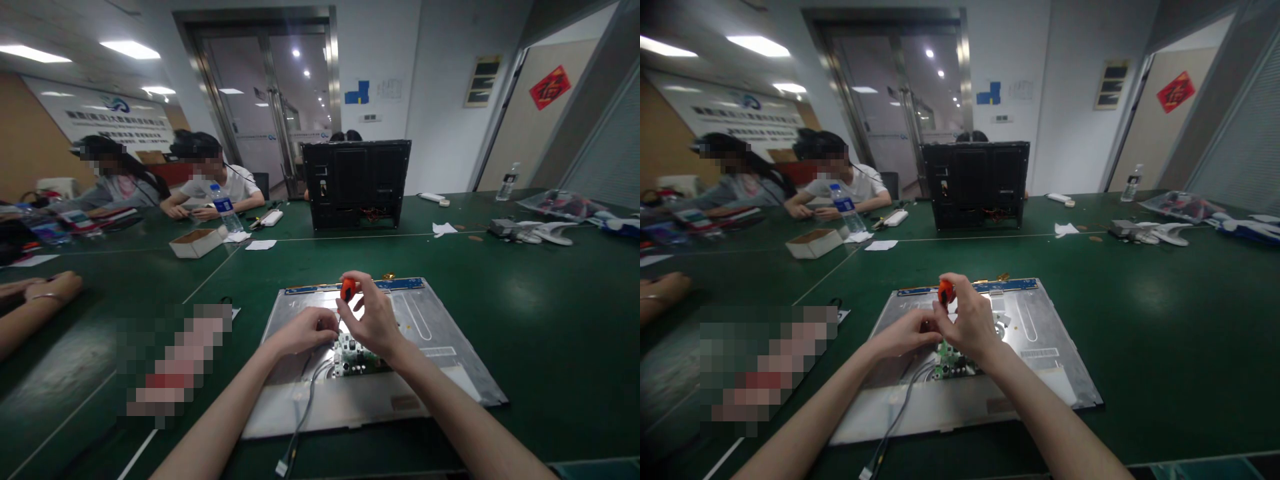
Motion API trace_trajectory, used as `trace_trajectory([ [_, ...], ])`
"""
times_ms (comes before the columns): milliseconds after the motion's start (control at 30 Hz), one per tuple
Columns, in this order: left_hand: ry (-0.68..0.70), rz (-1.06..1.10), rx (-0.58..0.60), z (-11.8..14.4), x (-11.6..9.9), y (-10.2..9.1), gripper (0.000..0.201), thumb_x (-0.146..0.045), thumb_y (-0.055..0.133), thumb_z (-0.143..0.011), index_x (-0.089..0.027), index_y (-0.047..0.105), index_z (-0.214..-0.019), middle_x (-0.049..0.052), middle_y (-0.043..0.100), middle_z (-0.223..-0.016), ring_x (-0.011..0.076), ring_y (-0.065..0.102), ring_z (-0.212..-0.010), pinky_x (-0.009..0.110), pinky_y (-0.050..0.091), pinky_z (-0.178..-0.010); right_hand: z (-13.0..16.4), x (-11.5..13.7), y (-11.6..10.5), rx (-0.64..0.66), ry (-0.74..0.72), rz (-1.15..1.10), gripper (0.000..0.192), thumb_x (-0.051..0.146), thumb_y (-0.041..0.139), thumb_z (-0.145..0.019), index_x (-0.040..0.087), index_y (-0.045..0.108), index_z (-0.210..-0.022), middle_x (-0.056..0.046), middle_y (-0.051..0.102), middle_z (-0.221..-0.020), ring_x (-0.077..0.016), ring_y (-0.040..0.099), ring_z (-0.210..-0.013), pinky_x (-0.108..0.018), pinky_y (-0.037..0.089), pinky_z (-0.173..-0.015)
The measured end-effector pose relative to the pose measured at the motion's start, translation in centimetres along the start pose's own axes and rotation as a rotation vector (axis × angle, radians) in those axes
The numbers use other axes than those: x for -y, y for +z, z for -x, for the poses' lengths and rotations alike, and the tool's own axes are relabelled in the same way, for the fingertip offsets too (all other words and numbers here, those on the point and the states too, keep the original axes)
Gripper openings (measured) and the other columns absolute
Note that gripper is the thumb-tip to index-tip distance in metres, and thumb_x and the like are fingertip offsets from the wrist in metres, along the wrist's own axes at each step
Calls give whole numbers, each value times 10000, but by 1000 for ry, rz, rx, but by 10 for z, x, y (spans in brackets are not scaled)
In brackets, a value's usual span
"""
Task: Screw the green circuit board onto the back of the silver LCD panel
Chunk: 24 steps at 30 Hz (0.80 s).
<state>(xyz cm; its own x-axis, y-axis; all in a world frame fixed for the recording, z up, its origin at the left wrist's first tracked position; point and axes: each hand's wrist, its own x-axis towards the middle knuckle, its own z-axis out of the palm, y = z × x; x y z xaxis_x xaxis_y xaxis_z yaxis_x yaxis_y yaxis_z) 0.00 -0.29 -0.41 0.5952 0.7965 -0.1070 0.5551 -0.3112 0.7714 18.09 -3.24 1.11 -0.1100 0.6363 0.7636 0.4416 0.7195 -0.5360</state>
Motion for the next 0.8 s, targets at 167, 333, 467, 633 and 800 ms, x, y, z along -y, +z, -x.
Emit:
trace_trajectory([
  [167,-7,0,-1,0,-2,0,81,-245,615,-743,-175,587,-712,-29,559,-645,155,514,-614,252,395,-583,-1,0,-1,36,-20,39,335,232,569,-894,251,517,-1225,-39,587,-972,-120,576,-674,-226,496,-540],
  [333,5,-7,7,1,-1,0,90,-252,622,-753,-163,615,-763,-29,556,-648,149,506,-602,247,389,-572,2,-2,3,6,-20,25,480,190,527,-881,221,401,-1343,-54,650,-968,-140,623,-681,-244,508,-552],
  [467,6,-25,22,1,-1,0,87,-214,607,-760,-157,643,-816,-27,567,-664,147,519,-618,244,402,-588,3,-3,5,7,-12,30,431,194,505,-884,194,407,-1303,-29,659,-842,-155,634,-665,-247,512,-550],
  [633,3,-4,-6,1,-1,1,50,-213,590,-757,-166,606,-759,-36,538,-634,144,502,-594,245,390,-576,3,-5,5,-30,-16,99,419,292,591,-877,211,431,-1255,-17,618,-851,-150,606,-645,-249,490,-532],
  [800,-12,-10,-5,3,-3,0,91,-257,611,-760,-174,587,-730,-30,558,-646,154,514,-606,260,395,-600,1,-5,3,-21,-18,91,371,250,558,-899,232,452,-1254,-33,591,-928,-133,585,-652,-230,485,-515],
])
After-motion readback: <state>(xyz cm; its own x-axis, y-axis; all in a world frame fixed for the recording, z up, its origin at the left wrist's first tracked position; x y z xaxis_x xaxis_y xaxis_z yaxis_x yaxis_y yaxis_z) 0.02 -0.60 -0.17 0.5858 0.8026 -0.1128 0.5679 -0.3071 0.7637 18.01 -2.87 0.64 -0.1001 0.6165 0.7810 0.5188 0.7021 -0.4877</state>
